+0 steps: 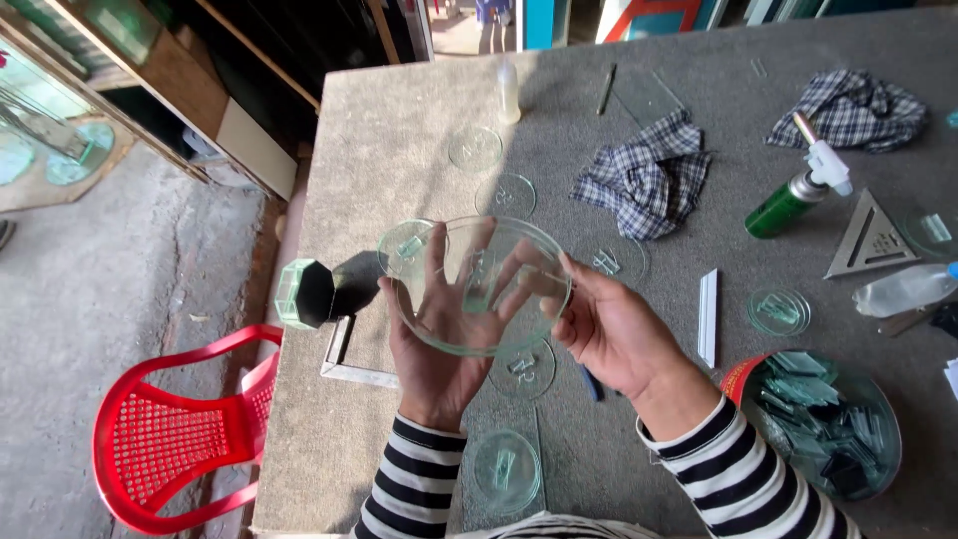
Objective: Inspecting circular glass pieces for defects, stacking them, measuring dimensions with a tape measure, and using a blowtorch to heat a metal lid.
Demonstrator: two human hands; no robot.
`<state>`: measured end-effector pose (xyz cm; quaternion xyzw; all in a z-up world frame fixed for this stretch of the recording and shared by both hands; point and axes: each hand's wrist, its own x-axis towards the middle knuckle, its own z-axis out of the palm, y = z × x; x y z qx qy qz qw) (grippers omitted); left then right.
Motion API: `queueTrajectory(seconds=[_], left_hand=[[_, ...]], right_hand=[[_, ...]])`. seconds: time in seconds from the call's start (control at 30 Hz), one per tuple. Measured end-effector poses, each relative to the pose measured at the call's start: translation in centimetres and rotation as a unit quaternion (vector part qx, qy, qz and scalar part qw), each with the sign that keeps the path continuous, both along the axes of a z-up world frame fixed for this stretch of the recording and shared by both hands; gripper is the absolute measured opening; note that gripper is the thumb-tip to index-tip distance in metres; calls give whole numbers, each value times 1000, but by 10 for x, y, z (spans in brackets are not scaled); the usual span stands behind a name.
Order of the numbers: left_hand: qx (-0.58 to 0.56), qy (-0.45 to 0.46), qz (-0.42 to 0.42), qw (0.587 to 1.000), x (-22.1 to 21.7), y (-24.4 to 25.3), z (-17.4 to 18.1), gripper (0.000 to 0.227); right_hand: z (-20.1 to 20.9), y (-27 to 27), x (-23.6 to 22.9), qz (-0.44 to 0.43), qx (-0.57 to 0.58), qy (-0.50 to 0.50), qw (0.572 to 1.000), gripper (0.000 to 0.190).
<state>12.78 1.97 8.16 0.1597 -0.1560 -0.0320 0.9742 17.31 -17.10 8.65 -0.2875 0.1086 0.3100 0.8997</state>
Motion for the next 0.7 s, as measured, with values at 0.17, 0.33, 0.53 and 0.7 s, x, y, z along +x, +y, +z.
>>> queueTrajectory(seconds=[0.17,0.33,0.53,0.7], left_hand=[[-83,-20,1,996,29,-6,62,84],[-103,-15,21,994,46,-14,99,81],[-104,-33,70,992,54,-22,115,81],[-83,-3,116,990,60,-30,121,107]], right_hand=[[58,-4,51,27,51,-28,998,43],[88,-16,83,50,45,-46,997,34],[95,-29,85,1,64,-5,998,16],[138,-15,58,-13,9,-25,1000,13]])
